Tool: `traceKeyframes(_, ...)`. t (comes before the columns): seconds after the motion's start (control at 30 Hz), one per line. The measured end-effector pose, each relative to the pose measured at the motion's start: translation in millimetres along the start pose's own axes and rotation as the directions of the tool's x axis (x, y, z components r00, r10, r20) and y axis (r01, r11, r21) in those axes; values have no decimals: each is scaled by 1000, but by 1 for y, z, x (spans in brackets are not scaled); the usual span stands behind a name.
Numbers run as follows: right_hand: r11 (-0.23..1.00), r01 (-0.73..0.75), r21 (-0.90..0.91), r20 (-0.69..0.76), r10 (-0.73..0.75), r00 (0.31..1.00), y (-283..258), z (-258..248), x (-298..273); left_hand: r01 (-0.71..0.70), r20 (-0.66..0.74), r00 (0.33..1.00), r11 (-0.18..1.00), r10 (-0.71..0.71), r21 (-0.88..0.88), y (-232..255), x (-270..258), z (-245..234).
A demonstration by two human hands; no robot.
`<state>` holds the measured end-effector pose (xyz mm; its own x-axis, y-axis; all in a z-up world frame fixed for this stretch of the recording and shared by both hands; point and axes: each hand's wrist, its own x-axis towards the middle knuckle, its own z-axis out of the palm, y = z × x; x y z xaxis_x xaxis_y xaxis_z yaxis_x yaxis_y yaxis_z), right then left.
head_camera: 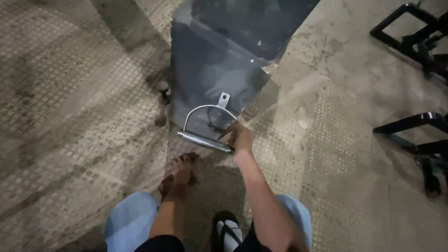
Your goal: Clean gym cable attachments and a weight stack with a cloth.
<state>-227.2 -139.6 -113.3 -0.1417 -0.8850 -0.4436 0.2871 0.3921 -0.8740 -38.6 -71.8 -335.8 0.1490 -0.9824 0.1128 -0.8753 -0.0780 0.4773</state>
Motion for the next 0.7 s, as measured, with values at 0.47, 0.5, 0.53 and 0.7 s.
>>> traceKeyframes(0.47, 981, 145, -133, 77, -136, 988, 0, 17, 0, 438, 243, 874, 899, -421, -17, -102, 13, -74)
traceKeyframes(0.5, 969, 186, -163, 94, -173, 980, 9, 16, 13, 480, 248, 852, 877, -461, -17, -115, 24, -69)
traceKeyframes(0.53, 970, 184, -158, 107, -168, 980, 5, 22, 11, 488, 238, 849, 873, -471, -12, -97, 21, -115)
traceKeyframes(0.7, 988, 154, 9, 204, -153, 967, -20, 53, -25, 298, -80, 942, 923, -325, -244, -27, 55, -271)
